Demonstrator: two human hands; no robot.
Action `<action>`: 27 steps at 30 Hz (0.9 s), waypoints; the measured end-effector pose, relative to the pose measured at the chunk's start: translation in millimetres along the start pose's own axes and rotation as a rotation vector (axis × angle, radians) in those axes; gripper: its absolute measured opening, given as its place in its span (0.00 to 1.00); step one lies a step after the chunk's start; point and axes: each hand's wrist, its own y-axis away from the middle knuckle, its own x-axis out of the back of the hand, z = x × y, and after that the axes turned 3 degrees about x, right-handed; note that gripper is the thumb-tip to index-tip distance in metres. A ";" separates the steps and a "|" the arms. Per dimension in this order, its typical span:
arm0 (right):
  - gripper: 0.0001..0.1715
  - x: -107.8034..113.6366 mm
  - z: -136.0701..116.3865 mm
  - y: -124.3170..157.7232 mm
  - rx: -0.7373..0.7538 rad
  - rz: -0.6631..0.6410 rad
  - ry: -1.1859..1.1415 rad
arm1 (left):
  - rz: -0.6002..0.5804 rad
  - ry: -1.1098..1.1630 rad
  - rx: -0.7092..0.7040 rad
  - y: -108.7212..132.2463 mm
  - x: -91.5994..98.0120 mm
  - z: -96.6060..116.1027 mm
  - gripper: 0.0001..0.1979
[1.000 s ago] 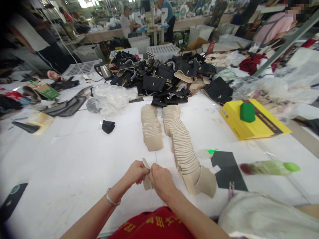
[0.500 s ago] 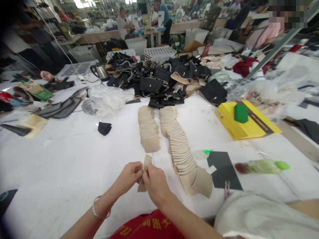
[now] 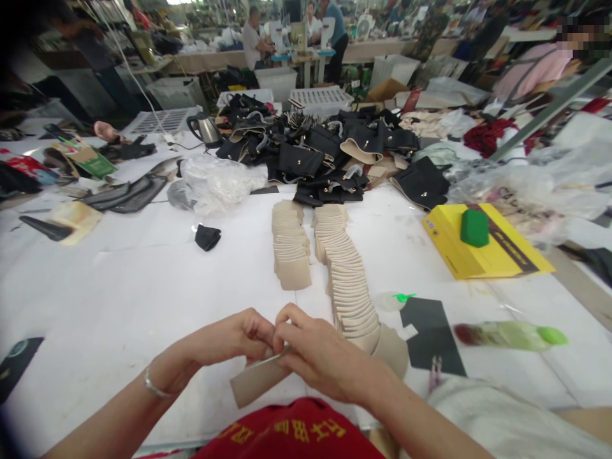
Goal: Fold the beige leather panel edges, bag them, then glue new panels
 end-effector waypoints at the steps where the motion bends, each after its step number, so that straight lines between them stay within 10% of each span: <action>1: 0.10 -2.3 0.5 1.8 -0.017 -0.003 -0.023 | 0.008 -0.017 -0.003 2.4 -2.9 0.5 0.06; 14: 0.09 -13.6 -9.7 5.3 -0.133 0.095 -0.022 | 0.502 -0.336 -0.083 38.0 -38.0 3.1 0.13; 27: 0.07 -24.5 -3.0 8.5 -0.198 0.124 -0.097 | 0.460 -0.194 -0.080 29.9 -34.6 -4.6 0.10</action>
